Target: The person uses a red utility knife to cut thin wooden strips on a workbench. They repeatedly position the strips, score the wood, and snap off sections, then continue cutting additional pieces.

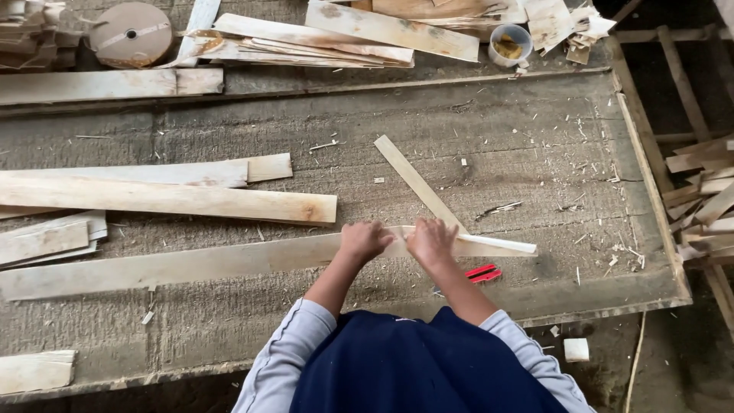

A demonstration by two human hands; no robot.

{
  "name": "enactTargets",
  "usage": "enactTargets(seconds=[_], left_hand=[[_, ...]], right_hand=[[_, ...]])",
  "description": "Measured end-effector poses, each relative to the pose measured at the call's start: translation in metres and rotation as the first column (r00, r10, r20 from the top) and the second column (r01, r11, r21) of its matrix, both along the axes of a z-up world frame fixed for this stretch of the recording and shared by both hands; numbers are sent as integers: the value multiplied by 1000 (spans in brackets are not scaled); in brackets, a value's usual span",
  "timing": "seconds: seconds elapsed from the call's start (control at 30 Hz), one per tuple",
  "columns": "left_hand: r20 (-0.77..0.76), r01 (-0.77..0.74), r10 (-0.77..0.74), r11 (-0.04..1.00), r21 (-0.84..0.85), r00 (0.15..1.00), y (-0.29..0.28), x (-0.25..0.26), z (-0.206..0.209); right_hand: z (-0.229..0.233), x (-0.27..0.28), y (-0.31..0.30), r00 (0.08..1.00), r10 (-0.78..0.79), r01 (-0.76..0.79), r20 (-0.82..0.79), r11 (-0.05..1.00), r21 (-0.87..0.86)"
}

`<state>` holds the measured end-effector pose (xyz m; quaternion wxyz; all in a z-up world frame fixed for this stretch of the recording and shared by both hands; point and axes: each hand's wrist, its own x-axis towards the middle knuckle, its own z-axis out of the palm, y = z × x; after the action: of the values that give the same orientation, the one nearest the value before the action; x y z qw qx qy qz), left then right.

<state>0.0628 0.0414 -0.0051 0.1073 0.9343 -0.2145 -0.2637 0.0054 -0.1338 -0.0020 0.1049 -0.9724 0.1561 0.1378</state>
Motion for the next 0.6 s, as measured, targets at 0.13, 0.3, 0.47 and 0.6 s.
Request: enactTargets(seconds=[0.13,0.3,0.47,0.6], left_hand=[[95,43,-45,999,18,994,-14,-19,-11],[169,17,-30,997,74,985,19,-8,-53],[98,28,-31,999,31,995,31,-3,-44],[54,27,-25,999,-37,998,21,-12,-53]], right_hand=[[-18,-11,15,974,224,-206,26,931,-301],[30,-2,15,970,241,-243,-35,967,-72],[15,-5,-12,972,219,-216,90,976,-41],[-57,-29,-46,959,72,-90,-273,994,-56]])
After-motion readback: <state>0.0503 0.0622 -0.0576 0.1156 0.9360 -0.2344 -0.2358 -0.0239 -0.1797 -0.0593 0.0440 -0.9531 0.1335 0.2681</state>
